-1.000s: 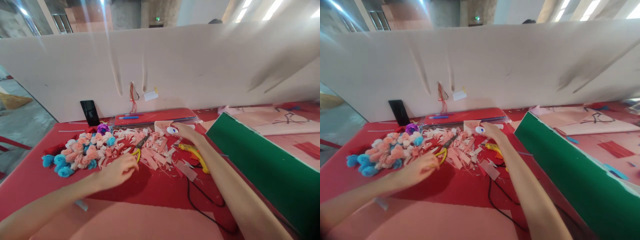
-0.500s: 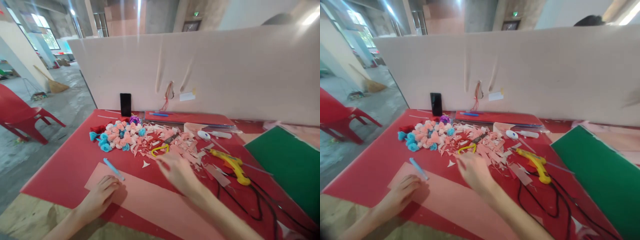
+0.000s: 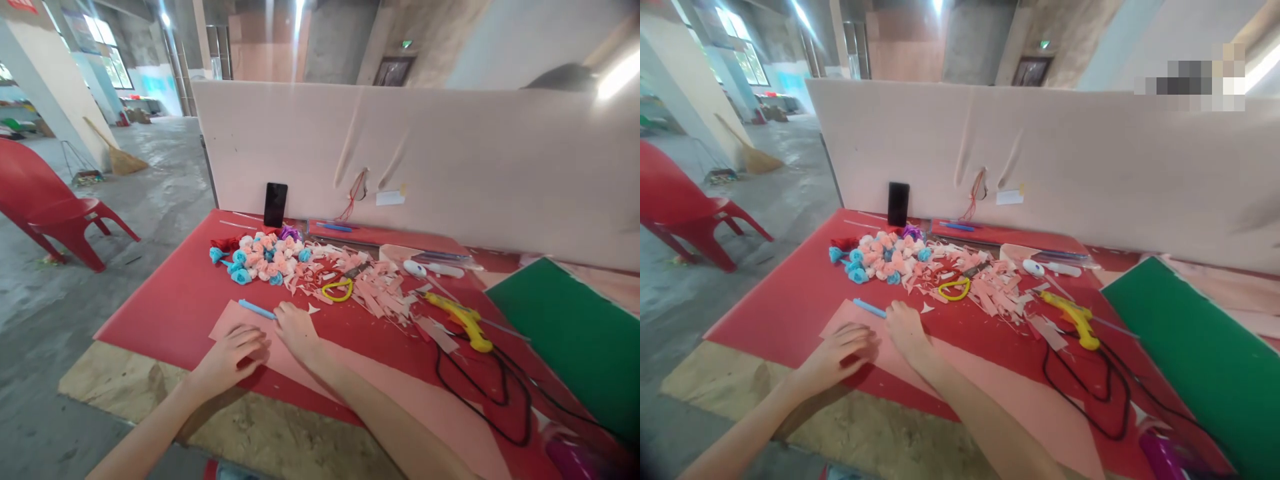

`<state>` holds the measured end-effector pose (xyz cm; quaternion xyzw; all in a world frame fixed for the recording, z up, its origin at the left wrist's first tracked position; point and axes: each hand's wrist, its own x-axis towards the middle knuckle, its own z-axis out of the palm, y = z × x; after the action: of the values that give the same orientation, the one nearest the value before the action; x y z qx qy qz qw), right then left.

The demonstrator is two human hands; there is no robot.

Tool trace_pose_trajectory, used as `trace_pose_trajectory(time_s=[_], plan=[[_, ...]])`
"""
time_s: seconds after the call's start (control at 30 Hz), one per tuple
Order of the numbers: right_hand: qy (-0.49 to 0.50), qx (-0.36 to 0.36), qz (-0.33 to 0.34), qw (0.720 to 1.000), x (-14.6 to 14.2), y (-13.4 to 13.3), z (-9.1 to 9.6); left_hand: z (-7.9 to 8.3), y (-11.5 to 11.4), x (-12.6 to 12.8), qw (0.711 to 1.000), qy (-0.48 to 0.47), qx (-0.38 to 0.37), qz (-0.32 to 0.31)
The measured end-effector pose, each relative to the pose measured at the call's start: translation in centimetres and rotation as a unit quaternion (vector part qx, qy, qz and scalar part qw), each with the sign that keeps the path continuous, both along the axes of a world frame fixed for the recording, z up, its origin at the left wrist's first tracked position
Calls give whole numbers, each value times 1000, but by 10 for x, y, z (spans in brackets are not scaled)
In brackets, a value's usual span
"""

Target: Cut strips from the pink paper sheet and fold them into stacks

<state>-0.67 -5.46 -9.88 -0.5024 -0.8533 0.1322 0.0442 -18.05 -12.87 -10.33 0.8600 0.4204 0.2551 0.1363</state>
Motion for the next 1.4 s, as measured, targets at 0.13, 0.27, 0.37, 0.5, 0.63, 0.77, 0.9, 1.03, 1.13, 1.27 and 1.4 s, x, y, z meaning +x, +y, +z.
trace_pose_trajectory(time_s=[0.13,0.27,0.37,0.5,0.63,0.77,0.9,1.03,1.13,1.27,1.4], plan=[[29,33,-71,996,40,-8,8,-3,-1,0,998,59,-9,-22],[61,78,-190,977,85,-3,9,-11,0,-1,996,87,-3,-24],[79,97,-237,963,104,30,13,-13,1,-1,993,104,41,-41],[125,158,-249,947,111,80,32,-11,2,-3,988,119,88,-48],[156,203,-221,941,124,68,41,-8,3,-5,985,117,114,-48],[158,202,-211,943,161,-1,18,-7,0,-10,980,111,161,-44],[149,202,-257,933,205,-57,-17,-9,-8,-33,970,138,199,-24],[148,200,-271,930,231,-78,-37,-22,-15,-81,969,163,185,30],[155,190,-240,939,230,-80,-41,-29,-17,-109,962,195,174,77],[159,160,-160,961,208,-71,-36,-22,-7,-88,966,187,146,98],[152,117,-79,978,181,-59,-24,-11,25,-19,984,160,84,7]])
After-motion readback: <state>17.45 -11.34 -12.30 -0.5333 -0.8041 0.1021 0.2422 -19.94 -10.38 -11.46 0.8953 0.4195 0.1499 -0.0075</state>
